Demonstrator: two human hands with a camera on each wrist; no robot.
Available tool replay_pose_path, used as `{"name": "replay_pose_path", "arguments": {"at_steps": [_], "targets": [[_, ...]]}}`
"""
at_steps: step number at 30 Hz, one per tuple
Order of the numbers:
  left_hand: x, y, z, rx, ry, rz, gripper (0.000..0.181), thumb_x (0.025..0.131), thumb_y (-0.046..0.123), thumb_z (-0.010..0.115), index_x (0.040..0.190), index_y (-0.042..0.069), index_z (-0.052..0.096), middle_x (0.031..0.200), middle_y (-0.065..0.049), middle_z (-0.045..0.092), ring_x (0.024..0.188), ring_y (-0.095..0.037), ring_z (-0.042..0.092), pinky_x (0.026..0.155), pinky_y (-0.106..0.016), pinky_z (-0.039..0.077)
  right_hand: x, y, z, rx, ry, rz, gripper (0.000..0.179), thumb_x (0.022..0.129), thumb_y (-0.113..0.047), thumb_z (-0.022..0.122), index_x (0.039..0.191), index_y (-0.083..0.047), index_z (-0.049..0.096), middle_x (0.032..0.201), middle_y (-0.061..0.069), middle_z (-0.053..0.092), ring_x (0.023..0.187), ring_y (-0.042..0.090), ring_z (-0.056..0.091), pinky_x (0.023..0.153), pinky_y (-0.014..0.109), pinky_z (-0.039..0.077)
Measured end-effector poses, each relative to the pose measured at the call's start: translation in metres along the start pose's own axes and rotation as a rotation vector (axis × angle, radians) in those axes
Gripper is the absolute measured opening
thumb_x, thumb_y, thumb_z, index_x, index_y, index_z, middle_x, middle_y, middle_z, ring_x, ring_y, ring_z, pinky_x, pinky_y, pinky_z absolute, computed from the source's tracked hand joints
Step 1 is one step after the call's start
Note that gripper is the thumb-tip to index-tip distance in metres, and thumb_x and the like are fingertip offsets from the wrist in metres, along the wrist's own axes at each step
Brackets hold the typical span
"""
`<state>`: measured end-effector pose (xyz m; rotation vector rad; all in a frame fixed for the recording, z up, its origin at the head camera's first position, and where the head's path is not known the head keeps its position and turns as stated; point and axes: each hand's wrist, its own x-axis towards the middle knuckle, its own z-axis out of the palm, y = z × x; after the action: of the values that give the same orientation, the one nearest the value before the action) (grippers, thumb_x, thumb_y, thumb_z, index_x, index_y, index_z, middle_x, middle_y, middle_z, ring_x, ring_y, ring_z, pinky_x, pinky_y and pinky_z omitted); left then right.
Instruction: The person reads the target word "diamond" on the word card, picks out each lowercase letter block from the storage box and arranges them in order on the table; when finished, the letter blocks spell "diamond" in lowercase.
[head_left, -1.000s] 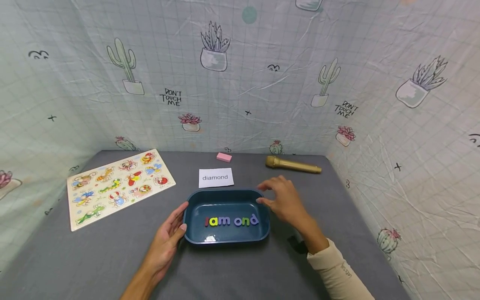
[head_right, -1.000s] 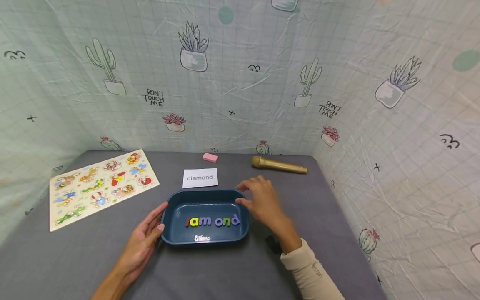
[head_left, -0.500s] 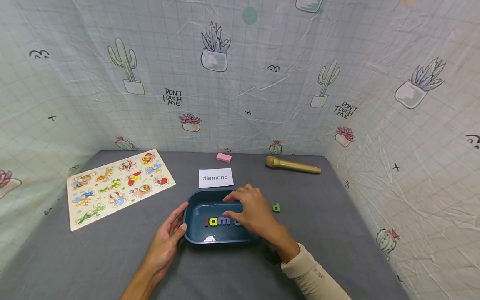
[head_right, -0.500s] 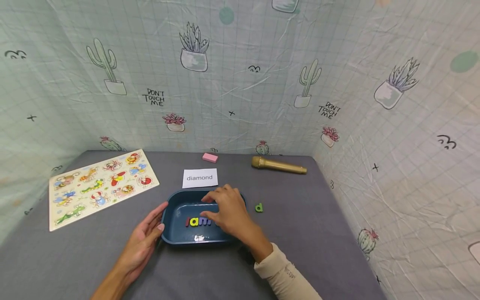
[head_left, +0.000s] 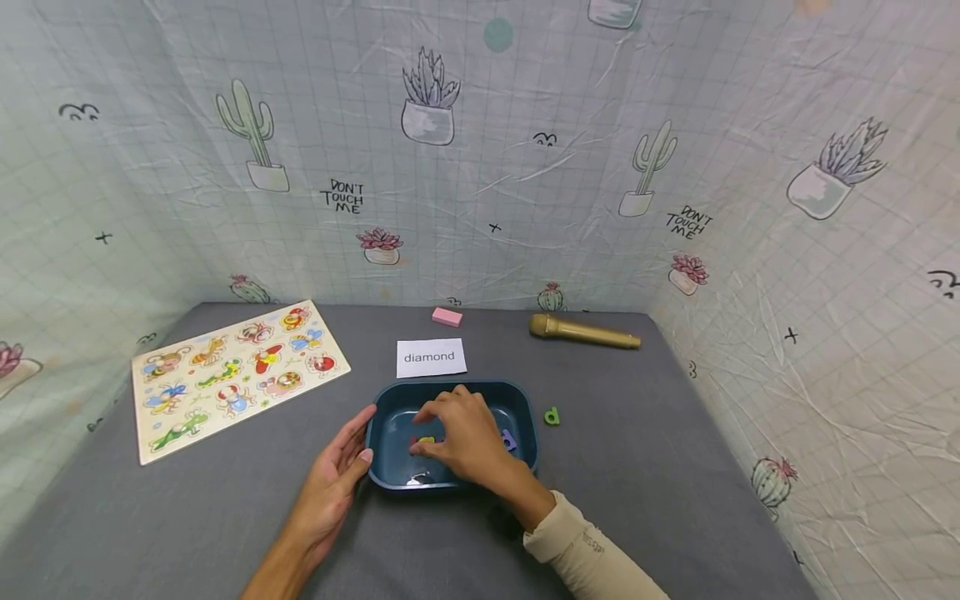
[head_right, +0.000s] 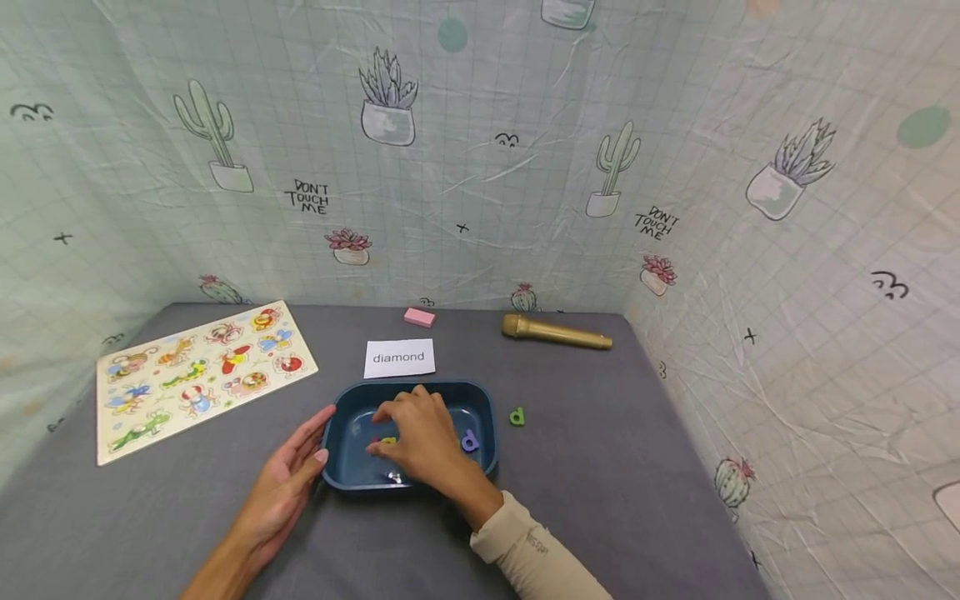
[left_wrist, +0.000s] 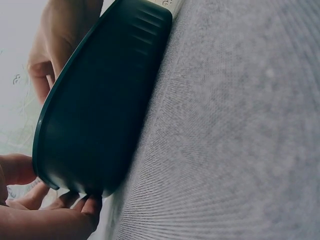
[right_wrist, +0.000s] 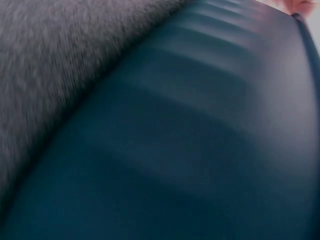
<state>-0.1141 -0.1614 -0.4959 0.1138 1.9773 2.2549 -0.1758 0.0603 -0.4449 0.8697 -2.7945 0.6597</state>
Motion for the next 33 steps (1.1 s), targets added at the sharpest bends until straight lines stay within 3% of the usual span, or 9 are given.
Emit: {"name": "replay_pose_path", "arguments": {"at_steps": [14,23,33], "targets": [[-0.001,-0.002,0.003,-0.004,0.021,-0.022,0.06,0.112,0.011,0.05,0.168,0.017,0.028,0.177,-0.009,0.022,0.164,-0.029,0.019,0.108,-0.004,0.039,0.005,0.004,0.026,-0.042,-0.044,0.047,0.037,0.079,-0.046,0.094,0.109,-0.026,0.084,0.108,-0.009,0.077,0.099,0.011,0.058,0.086,0.028,0.046],[0.001,0.001,0.003,0.01,0.032,-0.022,0.061,0.112,0.012,0.051,0.168,0.018,0.028,0.177,-0.007,0.021,0.165,-0.028,0.017,0.107,-0.003,0.038,0.007,0.005,0.03,-0.102,-0.078,0.036,0.037,0.078,-0.047,0.094,0.106,-0.025,0.084,0.104,-0.008,0.076,0.093,0.011,0.054,0.079,0.025,0.04],[0.0,0.002,0.004,0.011,0.027,-0.015,0.062,0.112,0.013,0.052,0.169,0.015,0.027,0.178,-0.007,0.019,0.165,-0.028,0.014,0.107,-0.003,0.037,0.008,0.003,0.032,-0.115,-0.095,0.057,0.031,0.081,-0.041,0.094,0.104,-0.024,0.083,0.1,-0.008,0.075,0.091,0.011,0.051,0.079,0.026,0.04]]}}
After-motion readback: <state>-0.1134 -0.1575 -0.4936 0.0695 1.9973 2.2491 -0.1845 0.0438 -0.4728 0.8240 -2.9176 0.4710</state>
